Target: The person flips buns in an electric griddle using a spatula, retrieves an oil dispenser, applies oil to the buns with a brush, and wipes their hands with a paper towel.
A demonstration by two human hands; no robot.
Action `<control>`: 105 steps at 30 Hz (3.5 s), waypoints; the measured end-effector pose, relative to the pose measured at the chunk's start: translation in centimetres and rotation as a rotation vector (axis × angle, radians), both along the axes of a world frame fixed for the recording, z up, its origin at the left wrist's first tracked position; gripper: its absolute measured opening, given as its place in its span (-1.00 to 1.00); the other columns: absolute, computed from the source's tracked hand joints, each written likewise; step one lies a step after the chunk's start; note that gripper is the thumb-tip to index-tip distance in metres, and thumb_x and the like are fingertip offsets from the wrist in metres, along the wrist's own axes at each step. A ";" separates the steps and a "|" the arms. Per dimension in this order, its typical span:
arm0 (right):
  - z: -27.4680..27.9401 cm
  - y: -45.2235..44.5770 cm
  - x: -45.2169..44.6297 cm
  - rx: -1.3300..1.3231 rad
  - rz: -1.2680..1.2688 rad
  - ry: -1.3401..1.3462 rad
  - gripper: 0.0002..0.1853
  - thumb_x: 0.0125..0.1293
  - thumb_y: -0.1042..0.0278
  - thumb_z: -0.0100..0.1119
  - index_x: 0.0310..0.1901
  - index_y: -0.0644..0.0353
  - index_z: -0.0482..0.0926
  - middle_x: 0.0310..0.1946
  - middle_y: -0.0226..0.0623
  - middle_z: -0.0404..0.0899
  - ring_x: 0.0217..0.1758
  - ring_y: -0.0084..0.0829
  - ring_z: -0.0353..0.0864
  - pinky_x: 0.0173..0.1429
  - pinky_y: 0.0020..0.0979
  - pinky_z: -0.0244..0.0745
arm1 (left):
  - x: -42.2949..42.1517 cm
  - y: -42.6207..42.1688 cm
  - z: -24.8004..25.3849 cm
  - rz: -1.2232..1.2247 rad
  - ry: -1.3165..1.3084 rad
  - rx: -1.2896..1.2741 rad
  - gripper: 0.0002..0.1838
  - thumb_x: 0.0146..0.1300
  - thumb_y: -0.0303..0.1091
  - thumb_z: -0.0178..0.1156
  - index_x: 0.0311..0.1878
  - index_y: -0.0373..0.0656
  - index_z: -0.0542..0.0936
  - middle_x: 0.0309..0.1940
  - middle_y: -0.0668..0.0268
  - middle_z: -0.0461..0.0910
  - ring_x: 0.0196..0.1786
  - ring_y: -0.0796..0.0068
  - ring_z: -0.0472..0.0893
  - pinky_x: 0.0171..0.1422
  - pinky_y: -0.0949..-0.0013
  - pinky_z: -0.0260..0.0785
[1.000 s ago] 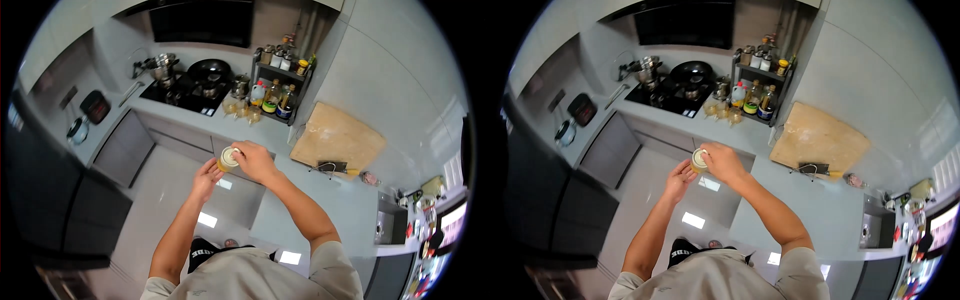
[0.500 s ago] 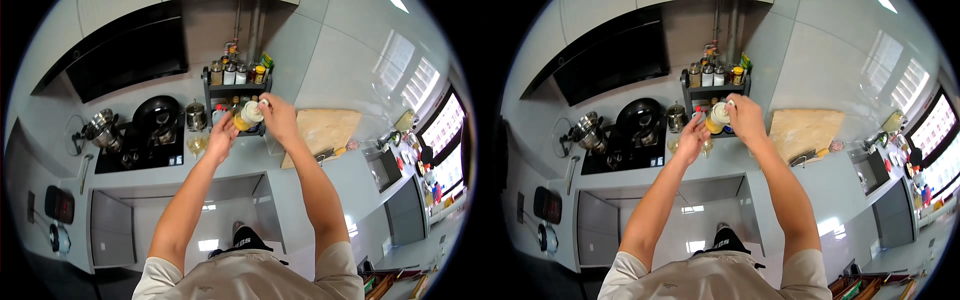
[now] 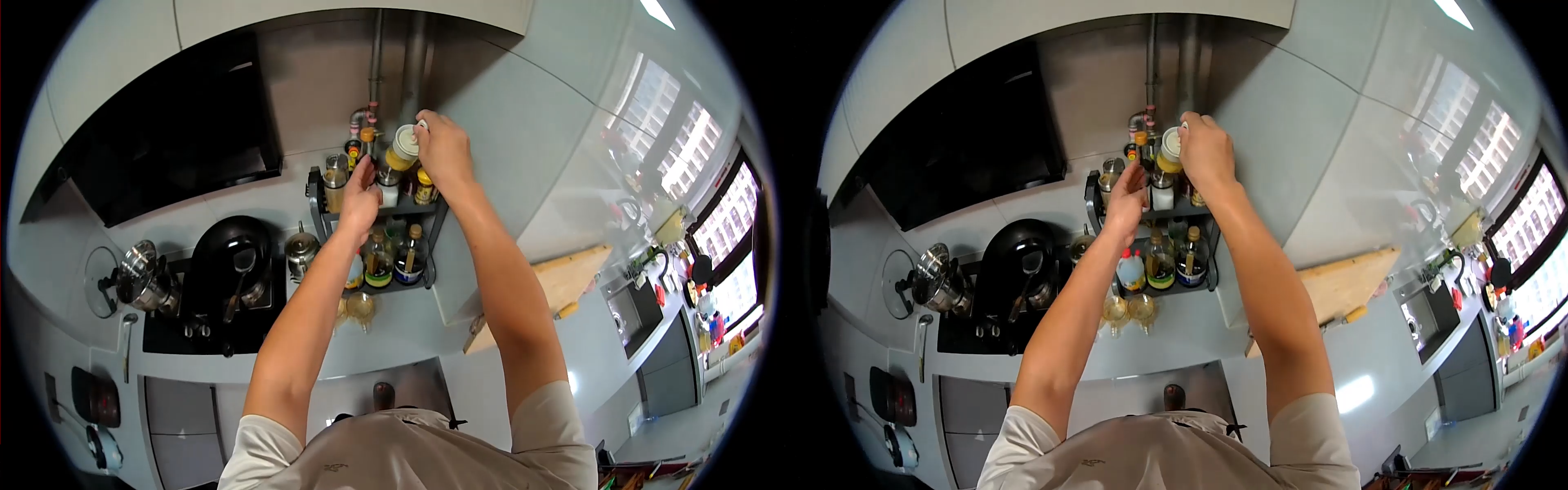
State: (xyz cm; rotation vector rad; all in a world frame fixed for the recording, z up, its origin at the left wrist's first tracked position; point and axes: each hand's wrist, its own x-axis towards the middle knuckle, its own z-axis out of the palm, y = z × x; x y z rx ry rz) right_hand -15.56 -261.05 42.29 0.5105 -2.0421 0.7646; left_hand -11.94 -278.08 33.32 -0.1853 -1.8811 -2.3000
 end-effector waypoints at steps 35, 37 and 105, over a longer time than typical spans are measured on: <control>-10.7 3.8 15.7 0.127 -0.082 -0.094 -0.52 0.24 0.64 0.19 0.21 0.21 0.70 0.14 -0.07 0.76 0.25 0.02 0.69 0.35 -0.07 0.61 | 7.1 5.4 -9.4 -0.270 0.011 0.092 -0.24 0.38 -0.75 -0.04 0.66 -0.18 0.36 0.62 0.20 0.42 0.66 0.27 0.40 0.71 0.19 0.20; -13.8 7.1 22.4 0.061 -0.144 -0.197 -0.53 0.24 0.67 0.19 0.19 0.17 0.72 0.10 -0.11 0.76 0.19 0.01 0.69 0.28 -0.08 0.61 | 11.5 10.1 -12.2 -0.412 -0.037 0.075 -0.25 0.35 -0.75 -0.04 0.64 -0.21 0.37 0.60 0.23 0.45 0.64 0.28 0.42 0.68 0.21 0.22; -4.1 136.0 138.9 -0.011 -2.644 0.176 -0.86 0.49 0.26 0.30 -0.07 0.10 0.73 -0.20 -0.22 0.79 -0.15 -0.07 0.76 -0.03 -0.08 0.65 | 117.1 169.0 -7.7 -2.372 0.067 0.122 -0.35 0.31 -0.70 0.03 0.50 -0.29 0.52 0.35 0.19 0.63 0.35 0.35 0.62 0.51 0.27 0.44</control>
